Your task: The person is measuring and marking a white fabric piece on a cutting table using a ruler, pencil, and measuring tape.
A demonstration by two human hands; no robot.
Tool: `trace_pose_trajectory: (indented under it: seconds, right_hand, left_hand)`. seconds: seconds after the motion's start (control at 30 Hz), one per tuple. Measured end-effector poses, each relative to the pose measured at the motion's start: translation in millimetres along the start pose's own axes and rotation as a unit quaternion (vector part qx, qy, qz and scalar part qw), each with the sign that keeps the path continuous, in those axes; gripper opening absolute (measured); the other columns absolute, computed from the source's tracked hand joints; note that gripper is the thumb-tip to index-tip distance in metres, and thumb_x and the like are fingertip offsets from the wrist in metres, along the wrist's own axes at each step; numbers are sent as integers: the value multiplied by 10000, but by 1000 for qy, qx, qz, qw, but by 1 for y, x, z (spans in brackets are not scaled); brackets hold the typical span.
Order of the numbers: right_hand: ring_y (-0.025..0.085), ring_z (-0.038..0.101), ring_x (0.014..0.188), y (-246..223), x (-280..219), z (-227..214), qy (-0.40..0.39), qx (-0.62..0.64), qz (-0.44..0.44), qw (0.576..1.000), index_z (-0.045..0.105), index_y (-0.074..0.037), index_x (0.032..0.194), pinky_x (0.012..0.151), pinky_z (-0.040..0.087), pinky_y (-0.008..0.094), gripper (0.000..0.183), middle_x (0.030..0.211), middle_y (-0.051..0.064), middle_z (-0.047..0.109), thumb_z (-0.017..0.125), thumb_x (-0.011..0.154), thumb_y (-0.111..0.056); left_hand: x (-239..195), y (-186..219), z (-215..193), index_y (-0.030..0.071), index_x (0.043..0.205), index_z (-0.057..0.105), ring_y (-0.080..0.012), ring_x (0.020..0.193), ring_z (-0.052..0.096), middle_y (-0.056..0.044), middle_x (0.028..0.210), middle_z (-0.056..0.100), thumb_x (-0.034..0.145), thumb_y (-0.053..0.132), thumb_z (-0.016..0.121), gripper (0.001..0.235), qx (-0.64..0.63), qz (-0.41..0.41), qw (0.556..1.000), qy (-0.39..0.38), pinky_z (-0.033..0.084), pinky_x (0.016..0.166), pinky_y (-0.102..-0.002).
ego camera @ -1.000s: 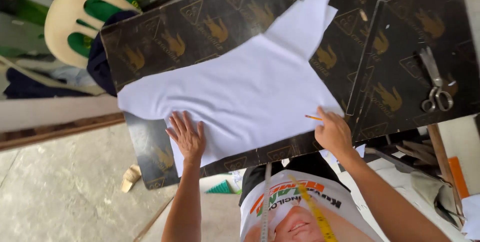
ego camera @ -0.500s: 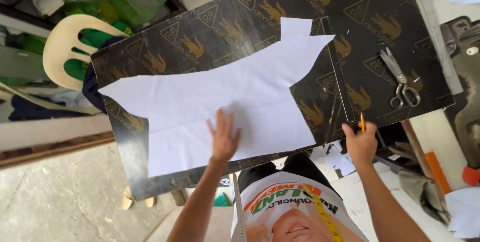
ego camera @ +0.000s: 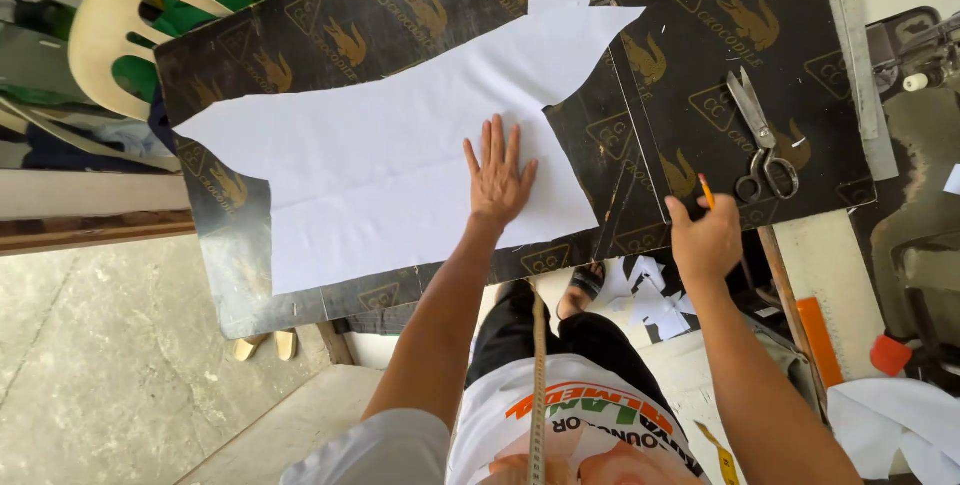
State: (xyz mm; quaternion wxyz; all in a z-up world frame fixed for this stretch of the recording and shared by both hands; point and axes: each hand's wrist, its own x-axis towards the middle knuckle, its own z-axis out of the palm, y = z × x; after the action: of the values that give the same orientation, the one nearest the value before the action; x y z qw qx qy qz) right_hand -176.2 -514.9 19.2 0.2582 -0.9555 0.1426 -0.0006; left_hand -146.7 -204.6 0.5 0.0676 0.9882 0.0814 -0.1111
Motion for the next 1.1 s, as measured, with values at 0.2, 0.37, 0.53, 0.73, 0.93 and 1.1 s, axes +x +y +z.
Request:
trace_pose_trajectory:
  seconds: [0.2, 0.37, 0.53, 0.73, 0.93, 1.1]
  right_hand:
    - [307, 648, 982, 85, -90, -22, -155, 143, 208, 955, 556, -79, 1323, 864, 479, 454, 663, 1013, 95, 609, 841, 886, -488]
    - [107, 374, 527, 75, -92, -11, -271, 398, 213, 850, 509, -116, 845, 530, 311, 258, 308, 627, -55, 337, 678, 1023, -303]
    - [62, 419, 579, 72, -93, 3, -227, 341, 171, 896, 615, -60, 947, 588, 372, 237, 261, 653, -37, 437, 710, 1041, -284]
    - [109, 429, 535, 77, -114, -14, -260, 293, 104, 914, 635, -76, 887, 544, 355, 249, 311, 566, 3, 440, 653, 1088, -313]
    - [145, 480, 605, 43, -113, 14, -317, 244, 46, 915, 717, -102, 928, 608, 433, 306, 274, 575, 42, 514, 690, 1046, -347]
    - [123, 507, 595, 41, -118, 55, -372, 270, 34, 888, 742, -99, 906, 594, 449, 285, 264, 590, 22, 556, 703, 1032, -327]
  left_hand:
    - [-85, 0, 30, 196, 1636, 262, -288, 1604, 64, -145, 1735, 97, 1068, 534, 336, 665, -58, 38, 997, 33, -25, 1259, -598]
    - [-117, 8, 54, 173, 1614, 309, -299, 1603, 105, -153, 1729, 126, 1059, 482, 443, 650, -86, 71, 990, 89, 11, 1263, -619]
    - [-118, 14, 55, 148, 1587, 363, -310, 1602, 135, -158, 1720, 177, 1047, 451, 501, 634, -127, 88, 980, 126, 28, 1277, -601]
    - [-126, 9, 59, 154, 1564, 411, -304, 1599, 164, -147, 1714, 203, 1045, 416, 537, 595, -128, 96, 977, 143, 53, 1283, -593]
    - [-105, 22, 42, 155, 1578, 379, -309, 1599, 212, -149, 1712, 229, 1073, 395, 511, 574, -207, 136, 946, 209, 75, 1296, -575]
    - [-83, 31, 61, 209, 1560, 394, -285, 1590, 264, -122, 1693, 269, 954, 633, 613, 771, -179, 194, 938, 224, 110, 1320, -571]
